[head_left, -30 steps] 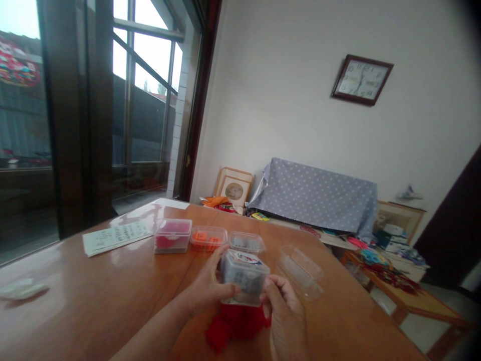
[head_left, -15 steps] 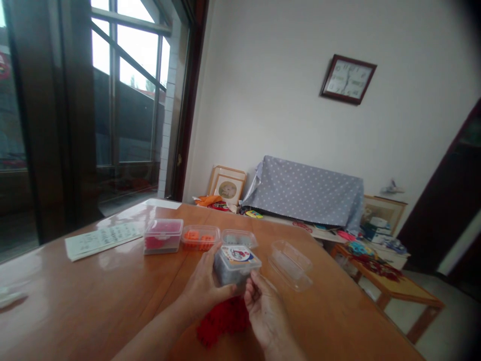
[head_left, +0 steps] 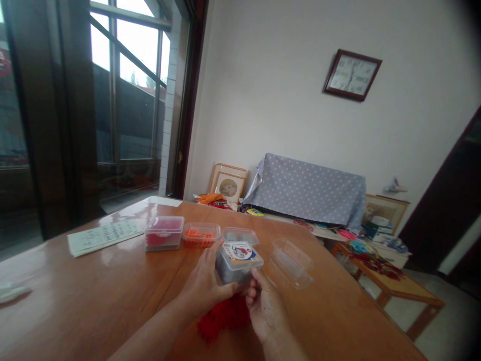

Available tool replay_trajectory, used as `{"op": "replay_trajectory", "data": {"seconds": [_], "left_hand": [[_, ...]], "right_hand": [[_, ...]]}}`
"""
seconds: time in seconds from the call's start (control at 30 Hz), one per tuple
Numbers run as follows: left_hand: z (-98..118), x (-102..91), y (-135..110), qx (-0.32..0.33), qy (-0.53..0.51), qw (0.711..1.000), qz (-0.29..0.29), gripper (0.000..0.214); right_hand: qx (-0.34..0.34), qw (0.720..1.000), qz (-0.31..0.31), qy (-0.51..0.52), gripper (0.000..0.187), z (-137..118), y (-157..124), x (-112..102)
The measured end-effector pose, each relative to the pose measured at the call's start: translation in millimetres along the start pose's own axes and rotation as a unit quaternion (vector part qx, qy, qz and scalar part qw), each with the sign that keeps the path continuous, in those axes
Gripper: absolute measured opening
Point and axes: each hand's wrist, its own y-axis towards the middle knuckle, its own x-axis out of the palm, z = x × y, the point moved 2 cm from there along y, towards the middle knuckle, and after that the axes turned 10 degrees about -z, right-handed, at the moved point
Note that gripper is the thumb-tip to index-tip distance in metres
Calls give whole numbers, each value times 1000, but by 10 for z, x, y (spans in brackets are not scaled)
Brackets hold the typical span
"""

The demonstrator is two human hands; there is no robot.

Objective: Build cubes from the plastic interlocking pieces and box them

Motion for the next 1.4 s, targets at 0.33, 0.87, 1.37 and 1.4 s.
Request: {"op": "replay_trajectory", "data": {"seconds": [0.33,0.87,1.37,1.4], "left_hand": [[95,23,8,-28,56,998,18,104],[73,-7,18,-13,22,1000,11,103],[63,-93,18,15,-196,980,-41,112],[50,-91,12,18,-188,981,-41,113]], "right_hand": [[8,1000,5,9,25,44,10,1],[26,999,8,44,21,-45,-9,135],[-183,909,-50,-370,35,-472,-197,93],[-197,901,-53,-382,36,-492,-189,89]]}}
